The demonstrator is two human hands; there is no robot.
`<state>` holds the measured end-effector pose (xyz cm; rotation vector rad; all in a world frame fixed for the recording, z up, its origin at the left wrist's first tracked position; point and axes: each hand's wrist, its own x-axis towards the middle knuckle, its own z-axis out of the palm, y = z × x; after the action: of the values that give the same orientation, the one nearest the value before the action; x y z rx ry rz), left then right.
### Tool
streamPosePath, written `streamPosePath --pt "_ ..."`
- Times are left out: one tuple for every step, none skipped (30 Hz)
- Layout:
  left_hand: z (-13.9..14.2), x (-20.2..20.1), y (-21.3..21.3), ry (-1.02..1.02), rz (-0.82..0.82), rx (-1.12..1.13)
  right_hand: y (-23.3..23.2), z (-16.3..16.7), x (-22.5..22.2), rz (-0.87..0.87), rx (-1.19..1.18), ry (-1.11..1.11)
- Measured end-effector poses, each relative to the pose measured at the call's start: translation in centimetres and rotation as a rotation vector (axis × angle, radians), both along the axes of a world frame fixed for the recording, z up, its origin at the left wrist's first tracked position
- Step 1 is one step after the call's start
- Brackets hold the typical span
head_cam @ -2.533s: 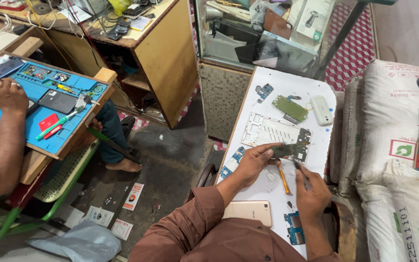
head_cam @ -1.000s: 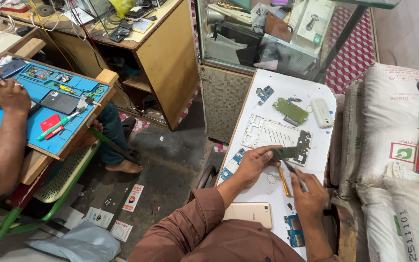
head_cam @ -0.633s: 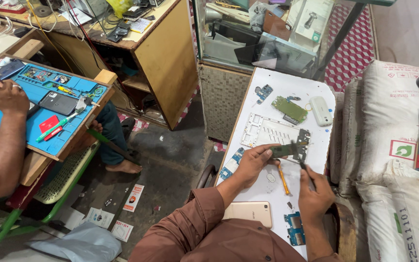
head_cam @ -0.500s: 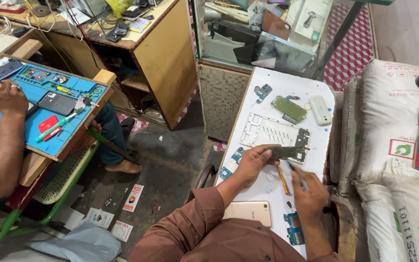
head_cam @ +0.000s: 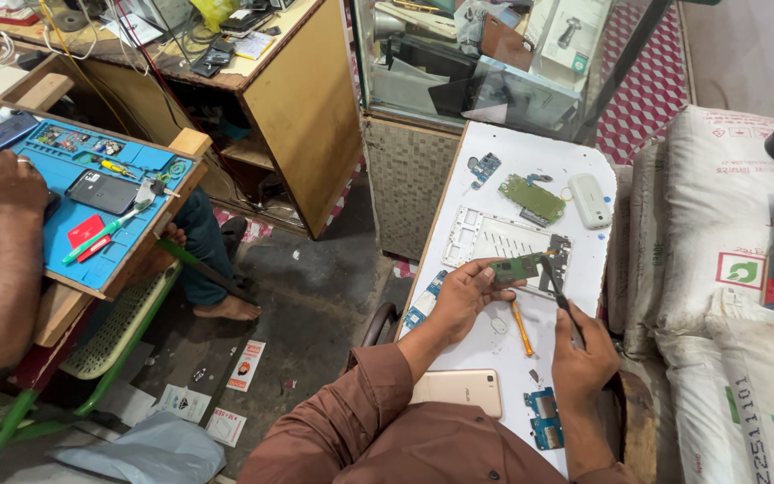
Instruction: The person sits at a workbench holding a disassembled phone motherboard and uses a hand tool to work on the board, repositioning and turning it while working on different areas. A second person at a nearby bench works on phones.
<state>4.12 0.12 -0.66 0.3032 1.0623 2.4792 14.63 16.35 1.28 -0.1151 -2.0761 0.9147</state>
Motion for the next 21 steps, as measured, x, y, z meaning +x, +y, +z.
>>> streamPosePath --pt "-0.1 0.0 0.0 0.025 -0.007 -0.009 0.0 0.0 0.0 0.027 0.012 -0.035" --pt "-0.2 0.1 0.0 0.05 -0.013 -0.017 0.1 -0.1 -0.1 0.055 0.023 -0.07" --pt "-0.3 0.1 0.0 0.076 -0.02 -0.027 0.1 -0.2 -0.1 0.083 0.033 -0.104" --pt "-0.5 0.0 0.1 0.081 -0.013 -0.021 0.1 -0.3 -0.2 0.067 0.049 -0.095" --pt "-0.6 0.0 0.2 0.086 -0.008 -0.017 0.2 -0.4 -0.2 0.05 0.064 -0.085" --pt "-0.8 -0.1 0.2 0.09 -0.003 -0.012 0.2 -0.5 -0.2 0.033 0.078 -0.076" --pt "-0.9 -0.1 0.2 0.085 -0.005 -0.013 0.2 -0.5 -0.2 0.007 0.01 -0.06" --pt "-1.0 -0.2 0.2 0.08 -0.009 -0.015 0.3 -0.6 -0.2 -0.021 -0.058 -0.044" --pt "-1.1 -0.2 0.3 0.073 -0.012 -0.015 0.4 -0.6 -0.1 -0.049 -0.125 -0.029" --pt "-1.2 -0.2 0.3 0.061 -0.012 -0.02 0.4 -0.6 -0.1 -0.024 -0.086 -0.029" --pt "-1.2 -0.2 0.3 0.05 -0.011 -0.024 0.4 -0.6 -0.1 0.002 -0.048 -0.029" --pt "-1.2 -0.3 0.3 0.04 -0.009 -0.029 0.4 -0.6 -0.1 0.029 -0.009 -0.027" --pt "-1.2 -0.3 0.2 0.047 -0.009 -0.025 0.3 -0.6 -0.1 0.047 -0.007 -0.044" --pt "-1.1 -0.2 0.2 0.054 -0.009 -0.02 0.3 -0.6 -0.1 0.065 -0.005 -0.06" --pt "-1.1 -0.2 0.1 0.062 -0.011 -0.015 0.3 -0.6 -0.1 0.081 -0.001 -0.076" --pt "-1.0 -0.1 0.1 0.063 -0.013 -0.011 0.3 -0.6 -0.1 0.046 -0.029 -0.061" --pt "-0.9 -0.1 0.1 0.065 -0.015 -0.006 0.3 -0.6 -0.1 0.011 -0.056 -0.044" --pt "-0.8 -0.1 0.1 0.067 -0.015 0.0 0.3 -0.5 -0.1 -0.022 -0.083 -0.027" --pt "-0.7 -0.2 0.1 0.063 -0.012 -0.011 0.3 -0.5 -0.1 -0.006 -0.057 -0.029" --pt "-0.7 -0.2 0.1 0.058 -0.009 -0.021 0.4 -0.5 -0.1 0.012 -0.029 -0.033" --pt "-0.6 -0.2 0.1 0.052 -0.005 -0.03 0.4 -0.5 -0.1 0.029 -0.002 -0.037"
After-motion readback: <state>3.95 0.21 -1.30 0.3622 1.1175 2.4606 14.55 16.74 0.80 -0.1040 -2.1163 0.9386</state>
